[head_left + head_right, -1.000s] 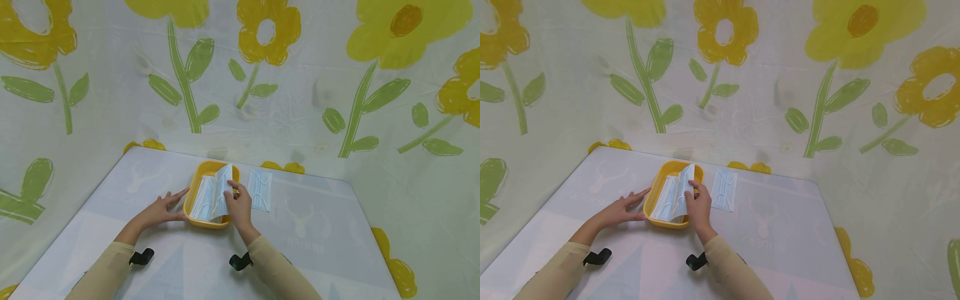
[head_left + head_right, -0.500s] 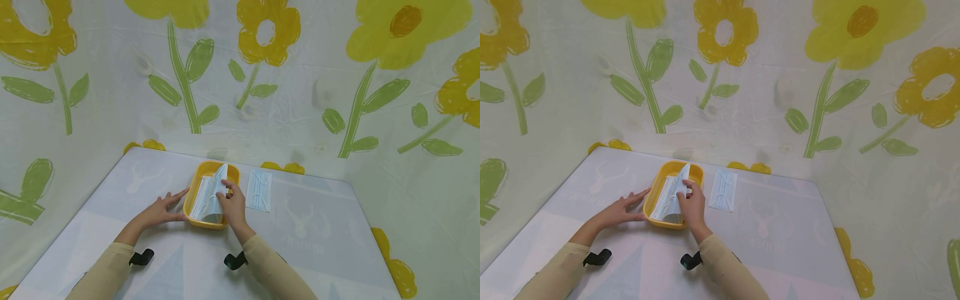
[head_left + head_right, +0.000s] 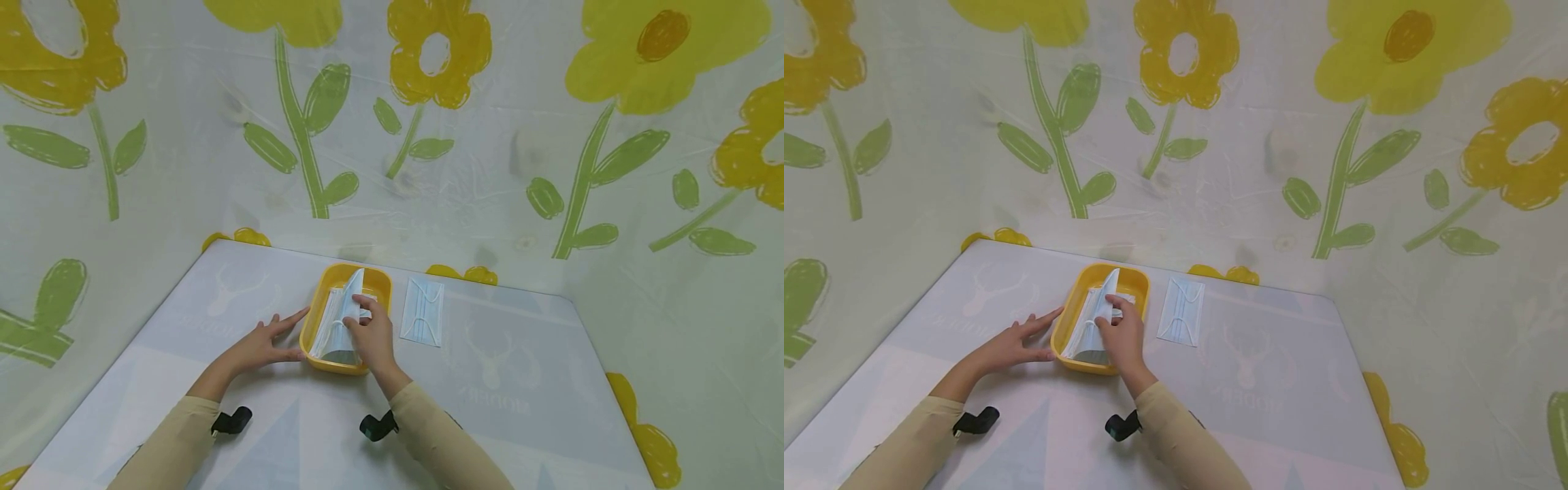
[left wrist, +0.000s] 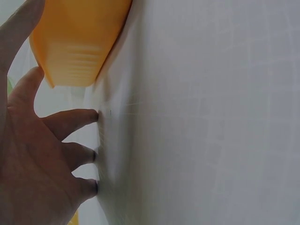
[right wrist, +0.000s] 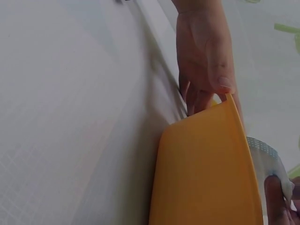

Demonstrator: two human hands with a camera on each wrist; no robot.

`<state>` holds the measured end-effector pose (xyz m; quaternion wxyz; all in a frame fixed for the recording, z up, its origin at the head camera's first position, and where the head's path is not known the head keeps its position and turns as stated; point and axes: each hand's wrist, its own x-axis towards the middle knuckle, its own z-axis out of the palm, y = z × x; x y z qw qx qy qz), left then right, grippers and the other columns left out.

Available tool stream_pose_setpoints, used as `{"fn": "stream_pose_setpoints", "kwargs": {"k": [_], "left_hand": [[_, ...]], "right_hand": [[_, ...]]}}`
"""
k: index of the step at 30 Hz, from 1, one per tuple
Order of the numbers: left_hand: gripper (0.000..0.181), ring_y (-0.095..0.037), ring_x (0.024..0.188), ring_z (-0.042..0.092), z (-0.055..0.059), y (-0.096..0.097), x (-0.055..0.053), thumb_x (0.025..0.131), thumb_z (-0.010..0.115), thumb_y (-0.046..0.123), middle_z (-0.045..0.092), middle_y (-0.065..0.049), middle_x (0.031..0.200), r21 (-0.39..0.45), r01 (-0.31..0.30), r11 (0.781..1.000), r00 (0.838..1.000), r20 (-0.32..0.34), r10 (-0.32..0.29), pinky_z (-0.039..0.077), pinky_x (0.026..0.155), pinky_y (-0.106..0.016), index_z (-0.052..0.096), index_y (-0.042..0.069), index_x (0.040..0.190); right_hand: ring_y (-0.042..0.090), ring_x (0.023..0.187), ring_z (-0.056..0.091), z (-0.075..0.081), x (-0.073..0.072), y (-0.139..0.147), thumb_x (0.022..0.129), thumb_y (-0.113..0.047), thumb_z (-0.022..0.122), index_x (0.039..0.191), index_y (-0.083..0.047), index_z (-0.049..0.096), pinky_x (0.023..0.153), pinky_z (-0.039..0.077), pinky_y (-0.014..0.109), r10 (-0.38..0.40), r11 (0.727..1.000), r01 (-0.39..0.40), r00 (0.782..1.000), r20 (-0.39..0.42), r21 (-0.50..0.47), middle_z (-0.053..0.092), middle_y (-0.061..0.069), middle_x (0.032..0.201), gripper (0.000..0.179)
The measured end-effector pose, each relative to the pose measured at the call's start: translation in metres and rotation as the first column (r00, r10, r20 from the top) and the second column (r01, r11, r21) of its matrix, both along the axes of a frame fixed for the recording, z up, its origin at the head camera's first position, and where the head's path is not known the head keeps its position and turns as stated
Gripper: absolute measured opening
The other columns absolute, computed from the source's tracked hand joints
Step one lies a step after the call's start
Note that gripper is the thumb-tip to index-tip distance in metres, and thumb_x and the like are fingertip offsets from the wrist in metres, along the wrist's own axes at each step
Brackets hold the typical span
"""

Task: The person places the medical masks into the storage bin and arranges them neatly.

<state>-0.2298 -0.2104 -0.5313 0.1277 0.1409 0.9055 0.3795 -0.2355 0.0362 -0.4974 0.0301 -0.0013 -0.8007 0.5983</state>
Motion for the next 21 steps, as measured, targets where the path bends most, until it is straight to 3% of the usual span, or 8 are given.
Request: {"fn": "stream_pose_setpoints", "kwargs": {"k": [6, 15, 21], "left_hand": [[0.100, -0.060, 0.147, 0.009, -0.0007, -0.0002, 0.0002, 0.081, 0.080, 0.057, 0.030, -0.015, 0.164, -0.002, -0.001, 1.000, 1.000, -0.005, 0.001, 0.002, 0.114, -0.078, 0.029, 0.027, 0.162], [0.100, -0.060, 0.147, 0.009, -0.0019, 0.0001, -0.0008, 0.081, 0.079, 0.058, 0.030, -0.015, 0.164, -0.003, -0.002, 1.000, 1.000, -0.003, 0.002, 0.000, 0.115, -0.076, 0.030, 0.028, 0.162], [0.099, -0.060, 0.147, 0.009, -0.0011, -0.0002, 0.0003, 0.081, 0.080, 0.056, 0.031, -0.016, 0.163, 0.008, 0.002, 1.000, 1.000, -0.008, -0.001, -0.001, 0.116, -0.076, 0.030, 0.025, 0.161]], "right_hand": [[0.014, 0.088, 0.068, -0.0002, -0.0004, -0.0016, 0.092, -0.007, 0.075, 0.134, -0.015, 0.064, 0.076, 0.062, 0.029, 0.040, 0.999, -0.040, 0.999, 0.007, 0.005, 0.061, 0.004, 0.127, 0.044], [0.016, 0.094, 0.066, 0.0026, 0.0012, 0.0001, 0.093, -0.014, 0.075, 0.136, -0.017, 0.063, 0.080, 0.062, 0.031, 0.066, 0.995, -0.072, 0.994, 0.091, 0.075, 0.060, 0.002, 0.133, 0.046], [0.015, 0.091, 0.065, 0.0039, 0.0025, 0.0048, 0.091, -0.013, 0.077, 0.136, -0.014, 0.063, 0.075, 0.062, 0.029, 0.089, 0.986, -0.099, 0.993, 0.076, 0.134, 0.065, 0.004, 0.127, 0.047]]}}
